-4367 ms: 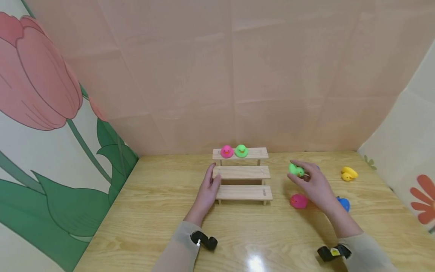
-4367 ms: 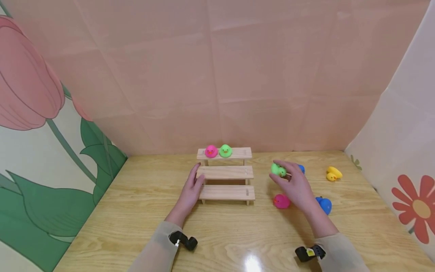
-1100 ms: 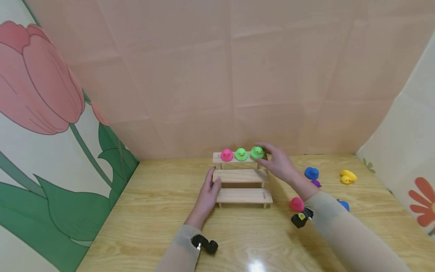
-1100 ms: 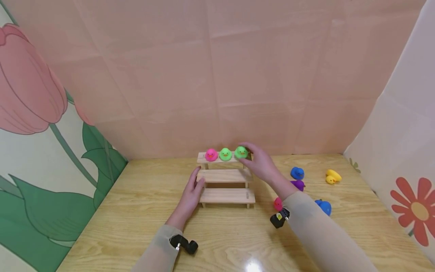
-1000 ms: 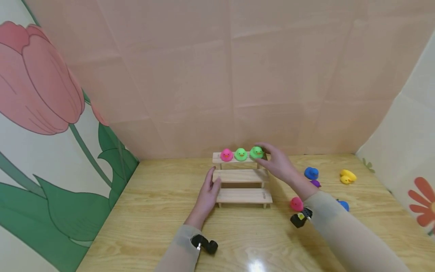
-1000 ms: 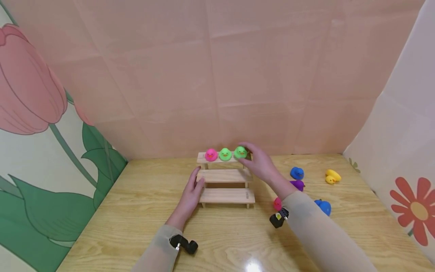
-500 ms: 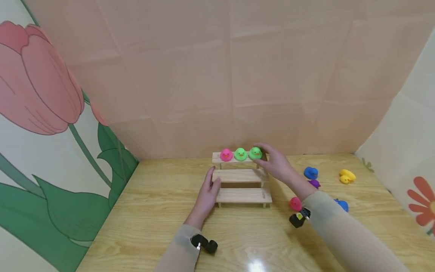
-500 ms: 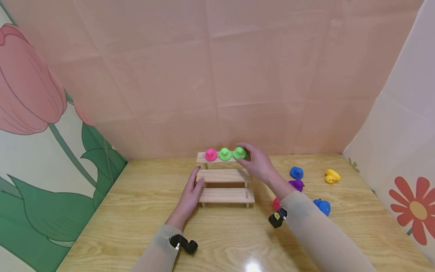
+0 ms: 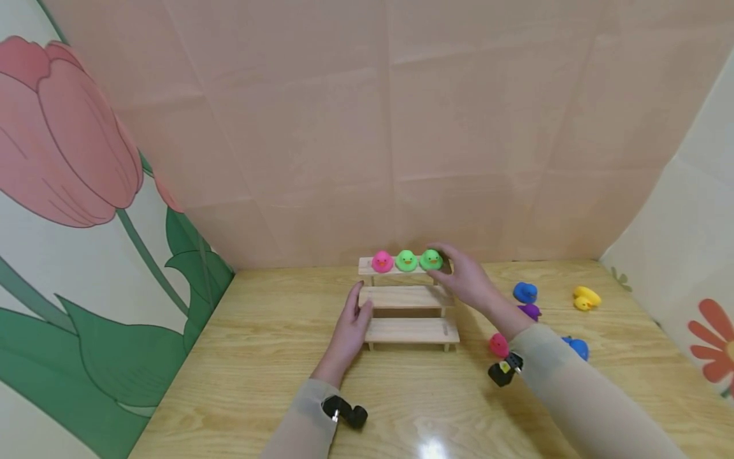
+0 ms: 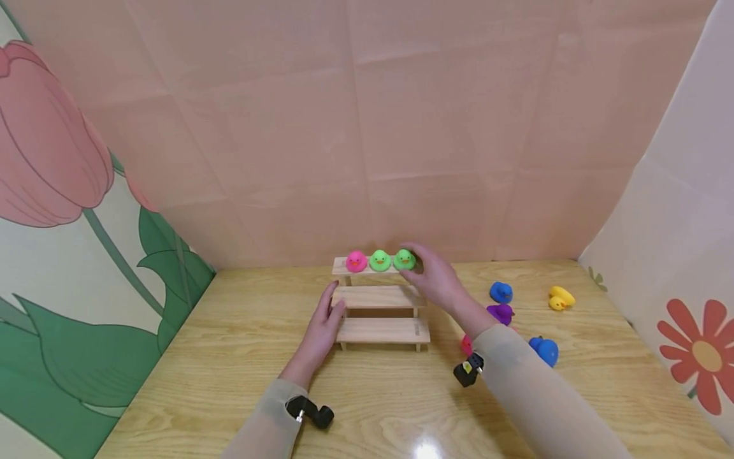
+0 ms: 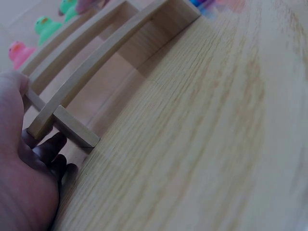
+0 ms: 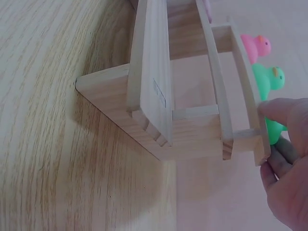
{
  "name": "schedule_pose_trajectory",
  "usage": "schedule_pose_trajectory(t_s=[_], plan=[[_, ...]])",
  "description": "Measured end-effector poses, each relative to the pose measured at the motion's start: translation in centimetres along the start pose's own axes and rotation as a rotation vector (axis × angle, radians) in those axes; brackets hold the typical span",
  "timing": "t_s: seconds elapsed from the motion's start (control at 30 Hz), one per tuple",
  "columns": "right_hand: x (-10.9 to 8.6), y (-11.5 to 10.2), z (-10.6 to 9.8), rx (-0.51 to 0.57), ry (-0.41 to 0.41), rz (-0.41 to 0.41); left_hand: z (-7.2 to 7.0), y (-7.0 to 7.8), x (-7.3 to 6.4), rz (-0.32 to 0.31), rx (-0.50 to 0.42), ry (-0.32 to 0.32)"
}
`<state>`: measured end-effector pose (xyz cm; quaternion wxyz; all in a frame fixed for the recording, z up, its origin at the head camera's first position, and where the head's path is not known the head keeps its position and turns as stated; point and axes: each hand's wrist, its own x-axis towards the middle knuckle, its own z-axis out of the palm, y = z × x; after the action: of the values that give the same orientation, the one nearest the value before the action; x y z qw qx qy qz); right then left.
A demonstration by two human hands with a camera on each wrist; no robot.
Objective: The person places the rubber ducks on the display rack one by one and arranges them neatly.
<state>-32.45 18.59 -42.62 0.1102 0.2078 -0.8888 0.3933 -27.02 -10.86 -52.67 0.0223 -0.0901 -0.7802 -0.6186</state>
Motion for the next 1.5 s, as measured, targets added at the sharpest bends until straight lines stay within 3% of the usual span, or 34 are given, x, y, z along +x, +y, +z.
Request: schedule_pose_trajectory(t_s=[0.7,0.93,1.5], plan=[[-0.4,0.0,0.4,0.011,0.028,-0.025,0.1,0.0,0.0,-0.002,0.001,0.004],[-1.5,-0.2,-0.3,0.006,0.039,0.037,0.2,0.0,0.0,-0.001,-0.004,0.010],[-5.9,-0.2,-2.6,-0.035,0.038,0.020,0.1,0.1,0.0,0.014,-0.006,0.005]])
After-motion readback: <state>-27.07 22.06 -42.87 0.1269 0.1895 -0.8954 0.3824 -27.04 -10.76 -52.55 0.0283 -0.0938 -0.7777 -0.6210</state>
